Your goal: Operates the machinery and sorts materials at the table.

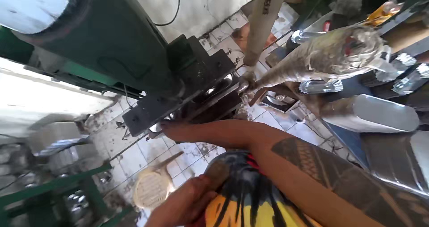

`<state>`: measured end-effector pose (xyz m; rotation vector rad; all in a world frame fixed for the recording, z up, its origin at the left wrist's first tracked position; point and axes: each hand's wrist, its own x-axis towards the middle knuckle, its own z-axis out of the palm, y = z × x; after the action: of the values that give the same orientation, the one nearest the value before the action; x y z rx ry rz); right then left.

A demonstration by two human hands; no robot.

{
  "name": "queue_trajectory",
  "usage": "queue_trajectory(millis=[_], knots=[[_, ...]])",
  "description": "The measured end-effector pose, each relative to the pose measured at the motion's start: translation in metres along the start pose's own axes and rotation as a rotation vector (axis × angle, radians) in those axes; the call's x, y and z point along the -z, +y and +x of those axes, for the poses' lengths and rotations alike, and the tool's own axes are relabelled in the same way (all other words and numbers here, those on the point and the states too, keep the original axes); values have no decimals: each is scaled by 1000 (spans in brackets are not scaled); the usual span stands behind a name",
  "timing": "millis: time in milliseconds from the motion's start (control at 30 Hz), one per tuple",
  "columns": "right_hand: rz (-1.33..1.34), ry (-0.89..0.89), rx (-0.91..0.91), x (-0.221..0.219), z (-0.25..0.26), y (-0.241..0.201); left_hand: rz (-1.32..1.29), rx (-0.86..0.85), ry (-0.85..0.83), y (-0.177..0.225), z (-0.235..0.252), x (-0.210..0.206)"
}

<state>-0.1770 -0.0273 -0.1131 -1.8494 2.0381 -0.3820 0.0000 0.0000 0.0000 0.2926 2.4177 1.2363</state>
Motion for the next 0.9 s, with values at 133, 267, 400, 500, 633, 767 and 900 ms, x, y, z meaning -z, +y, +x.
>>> queue_trajectory(millis=[133, 267, 400, 500, 633, 767, 900], knots=[[45, -104, 95, 27, -26, 14, -228, 144, 28, 18, 1, -28], [-66, -711, -78, 130, -101, 66, -140, 183, -293, 12, 30, -37], [296, -259, -240, 230, -189, 232, -600, -35, -586, -22, 77, -53], [406, 36, -551, 298, -284, 220, -718, -93, -588, -9, 115, -87], [381, -225, -952, 266, -404, 93, -287, 27, -395, 30, 194, -83], [532, -5, -940, -6, -561, 119, 205, 124, -389, 80, 342, -67], [518, 61, -1278, -163, -616, 117, 628, -80, -455, 122, 494, -80]])
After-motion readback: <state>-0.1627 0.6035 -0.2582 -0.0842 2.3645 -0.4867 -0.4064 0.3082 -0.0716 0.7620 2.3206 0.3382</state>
